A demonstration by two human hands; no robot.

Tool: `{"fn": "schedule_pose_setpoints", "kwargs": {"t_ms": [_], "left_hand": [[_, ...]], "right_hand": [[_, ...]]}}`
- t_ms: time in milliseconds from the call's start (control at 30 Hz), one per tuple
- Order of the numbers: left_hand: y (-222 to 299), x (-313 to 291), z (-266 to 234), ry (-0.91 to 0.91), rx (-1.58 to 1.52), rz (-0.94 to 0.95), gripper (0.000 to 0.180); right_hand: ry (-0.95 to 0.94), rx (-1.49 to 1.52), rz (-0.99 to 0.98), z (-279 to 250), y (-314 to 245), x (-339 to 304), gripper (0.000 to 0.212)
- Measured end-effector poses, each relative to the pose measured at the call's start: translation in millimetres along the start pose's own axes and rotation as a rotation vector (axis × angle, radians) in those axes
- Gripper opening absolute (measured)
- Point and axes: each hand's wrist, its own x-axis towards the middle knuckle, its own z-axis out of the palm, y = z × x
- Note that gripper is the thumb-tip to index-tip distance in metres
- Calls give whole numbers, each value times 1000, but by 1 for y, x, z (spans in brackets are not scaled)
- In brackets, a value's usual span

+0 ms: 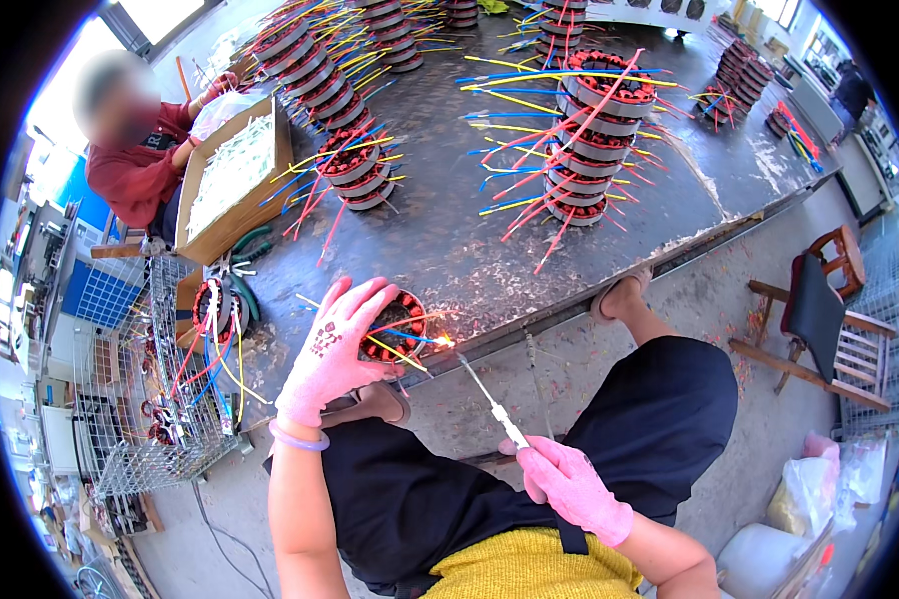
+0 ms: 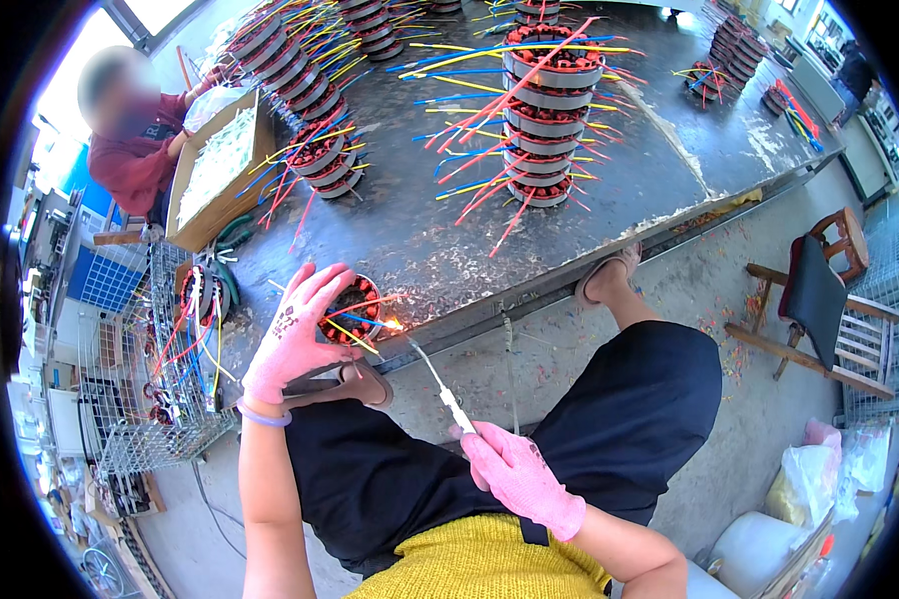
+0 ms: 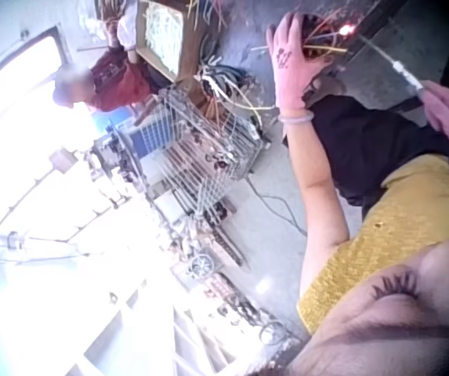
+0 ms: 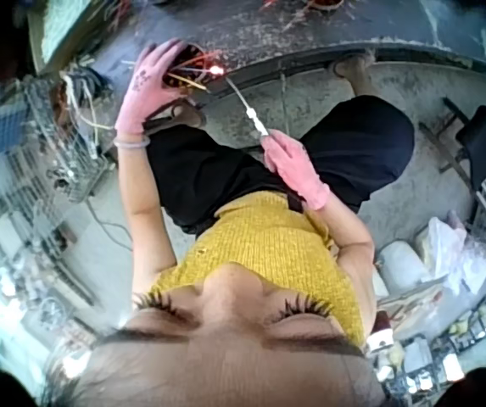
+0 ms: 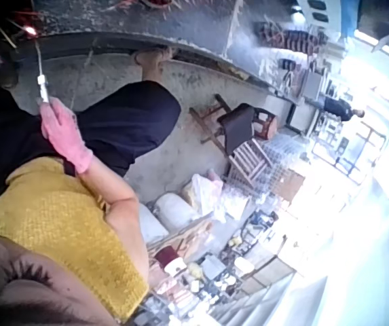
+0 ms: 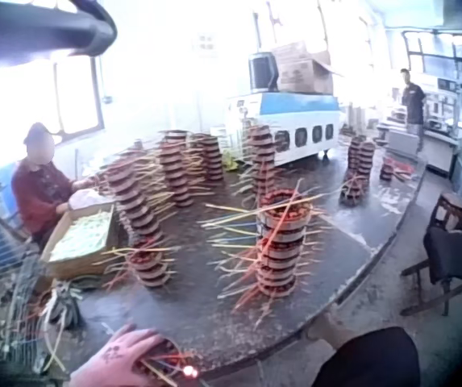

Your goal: The person uses a handheld torch to heat the wire ends on a motor stator and then places the stator onto a stack on the workbench.

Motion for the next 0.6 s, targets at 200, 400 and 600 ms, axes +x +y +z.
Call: {"fn": "schedule_pose_setpoints", "kwargs": {"t_ms": [200,400,600], "left_hand": [[0,-1,-1,-5,3,-10,98],[0,0,0,-12,11,-9,98],[0,-2,1,-7,23,-33,99]], "right_hand": [[-6,14,8,-1,2,1,33],[-1,-54,-36,-1,1,0,32],[0,-40,-17,1,-4,0,35]]}}
